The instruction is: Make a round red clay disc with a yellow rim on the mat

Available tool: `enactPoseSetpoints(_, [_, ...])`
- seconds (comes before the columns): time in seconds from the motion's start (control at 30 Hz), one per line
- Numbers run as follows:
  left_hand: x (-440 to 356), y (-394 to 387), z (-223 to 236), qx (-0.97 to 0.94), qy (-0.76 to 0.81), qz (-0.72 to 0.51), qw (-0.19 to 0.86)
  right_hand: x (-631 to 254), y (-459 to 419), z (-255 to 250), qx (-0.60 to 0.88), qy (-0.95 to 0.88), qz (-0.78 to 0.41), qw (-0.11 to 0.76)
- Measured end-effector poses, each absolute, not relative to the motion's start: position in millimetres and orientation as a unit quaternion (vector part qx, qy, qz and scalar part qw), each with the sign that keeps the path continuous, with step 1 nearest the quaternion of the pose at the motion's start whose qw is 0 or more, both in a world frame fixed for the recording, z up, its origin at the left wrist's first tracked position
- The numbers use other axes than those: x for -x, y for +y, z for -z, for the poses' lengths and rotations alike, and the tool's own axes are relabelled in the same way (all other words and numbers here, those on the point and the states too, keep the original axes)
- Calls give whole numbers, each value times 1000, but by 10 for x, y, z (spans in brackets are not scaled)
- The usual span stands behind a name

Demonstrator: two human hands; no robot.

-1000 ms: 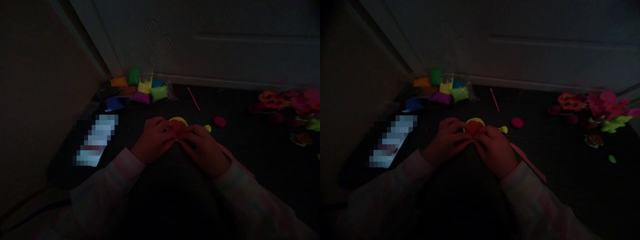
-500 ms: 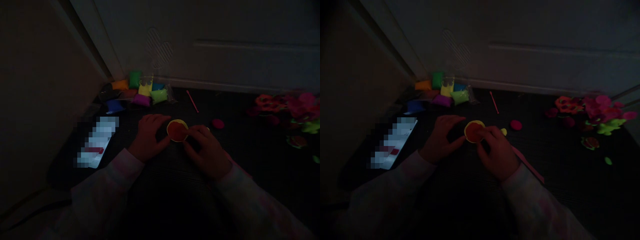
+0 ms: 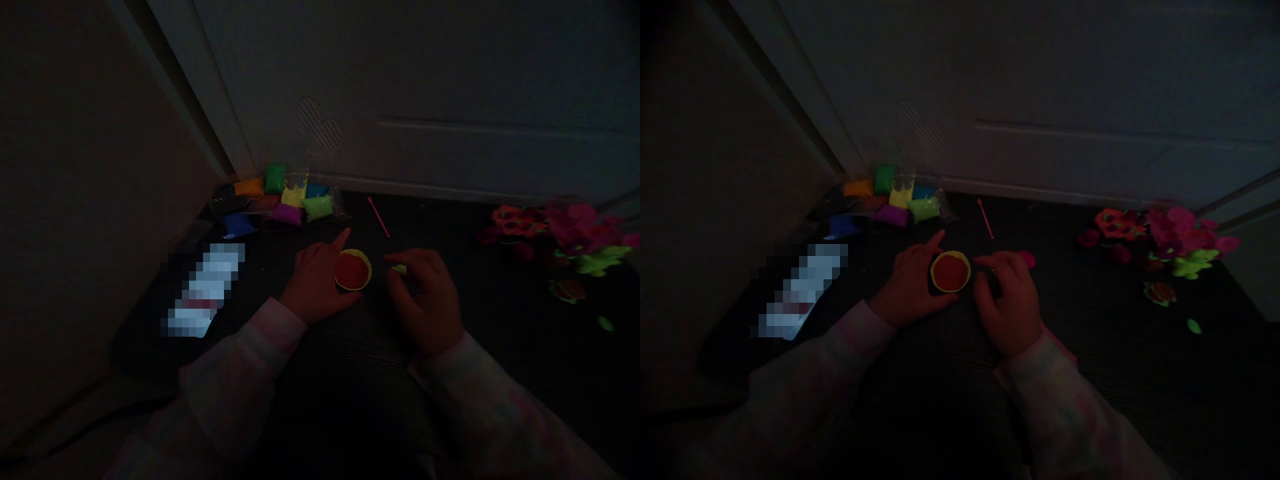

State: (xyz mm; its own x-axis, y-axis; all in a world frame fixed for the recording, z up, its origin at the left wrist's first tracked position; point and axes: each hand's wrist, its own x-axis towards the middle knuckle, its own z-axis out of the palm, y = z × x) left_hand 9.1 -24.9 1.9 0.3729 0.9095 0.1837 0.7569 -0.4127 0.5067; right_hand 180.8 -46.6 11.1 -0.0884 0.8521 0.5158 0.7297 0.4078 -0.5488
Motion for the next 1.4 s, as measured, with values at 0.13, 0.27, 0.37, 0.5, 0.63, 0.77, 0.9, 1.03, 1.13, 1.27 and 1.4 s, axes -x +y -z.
enactPoseSetpoints(0.13, [-100, -248, -21, -814, 504, -227, 176, -1809, -465, -114, 533, -735, -81, 410])
enactPoseSetpoints(0.27, [-96, -245, -11, -816, 497, -240, 170, -1810, -466, -119, 534, -733, -89, 412])
enactPoseSetpoints(0.37, [-82, -253, -19, -822, 484, -245, 174, -1814, -470, -121, 530, -736, -91, 412])
enactPoseSetpoints(0.5, [-55, -286, -45, -838, 462, -227, 182, -1817, -470, -118, 527, -738, -97, 410])
enactPoseSetpoints(0.63, [-47, -279, -47, -816, 483, -249, 198, -1819, -462, -109, 526, -739, -95, 410])
enactPoseSetpoints(0.77, [-61, -184, -27, -767, 540, -284, 200, -1818, -450, -98, 531, -737, -91, 409])
enactPoseSetpoints(0.9, [-99, -86, -35, -734, 596, -265, 192, -1806, -448, -92, 528, -740, -82, 409])
enactPoseSetpoints(1.03, [-141, -47, -42, -717, 624, -252, 184, -1797, -451, -90, 529, -739, -81, 410])
enactPoseSetpoints(1.13, [-147, -36, -26, -722, 620, -249, 178, -1797, -453, -90, 528, -739, -82, 411])
enactPoseSetpoints(1.27, [-136, -31, -12, -726, 617, -250, 170, -1795, -458, -94, 525, -741, -83, 410])
enactPoseSetpoints(1.4, [-141, -39, -16, -729, 619, -241, 166, -1795, -459, -94, 523, -744, -77, 407])
